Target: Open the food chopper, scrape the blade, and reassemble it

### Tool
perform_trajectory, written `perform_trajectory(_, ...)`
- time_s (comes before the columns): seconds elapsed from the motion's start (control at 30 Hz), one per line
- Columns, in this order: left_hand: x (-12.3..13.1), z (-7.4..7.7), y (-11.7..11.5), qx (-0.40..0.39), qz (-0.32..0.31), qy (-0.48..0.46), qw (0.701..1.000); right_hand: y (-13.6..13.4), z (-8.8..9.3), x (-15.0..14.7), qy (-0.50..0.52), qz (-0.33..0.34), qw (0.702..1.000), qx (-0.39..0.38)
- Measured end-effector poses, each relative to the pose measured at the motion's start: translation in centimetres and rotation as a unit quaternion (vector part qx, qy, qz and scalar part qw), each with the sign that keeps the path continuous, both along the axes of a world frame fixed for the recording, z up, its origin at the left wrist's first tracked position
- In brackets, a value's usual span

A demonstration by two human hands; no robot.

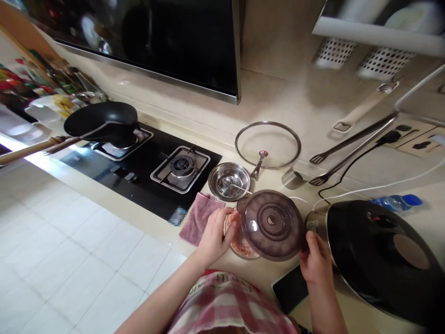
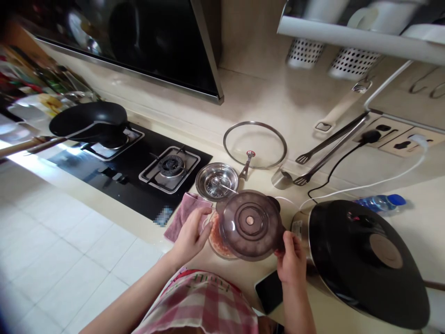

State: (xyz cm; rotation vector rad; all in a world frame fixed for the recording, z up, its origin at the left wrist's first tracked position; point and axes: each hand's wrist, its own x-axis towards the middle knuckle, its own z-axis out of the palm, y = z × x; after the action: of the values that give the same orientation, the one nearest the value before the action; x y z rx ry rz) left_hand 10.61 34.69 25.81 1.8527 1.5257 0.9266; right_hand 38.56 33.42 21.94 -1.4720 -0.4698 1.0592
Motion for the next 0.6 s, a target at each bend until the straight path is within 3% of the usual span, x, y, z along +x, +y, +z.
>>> perform_trajectory(0.07, 0.2, 0.6, -0.5, 0.021, -0.009, -0.061, 0.998, 0.6, 2.0, -1.4, -0.052, -0.017, 0.998, -0.011)
perform_trajectory(0.17, 0.7, 0.7, -1.3, 0.054, -0.072, -0.086, 0.992, 1.1, 4.1, -2.5, -0.114, -0.042, 0.993, -0.005)
perform_trajectory(0.23, 1.0, -0.2, -1.4, 0.062, -0.099, -0.039, 0.992, 0.9, 4.7, -2.1, -0.146, -0.088, 0.985, 0.005)
perform_trajectory(0.33, 1.2, -2.2, -1.1, 0.010, -0.092, 0.107, 0.990, 0.2, 4.8, -0.5, -0.175, -0.154, 0.972, 0.012)
perform_trajectory(0.43, 1.3, -3.3, -0.6, -0.042, -0.091, 0.174, 0.980, -0.3, 4.7, 0.5, -0.185, -0.170, 0.968, 0.002)
perform_trajectory(0.6, 1.2, -2.5, -0.2, -0.062, -0.084, -0.031, 0.994, -0.4, 5.3, -1.7, -0.197, -0.111, 0.974, 0.008)
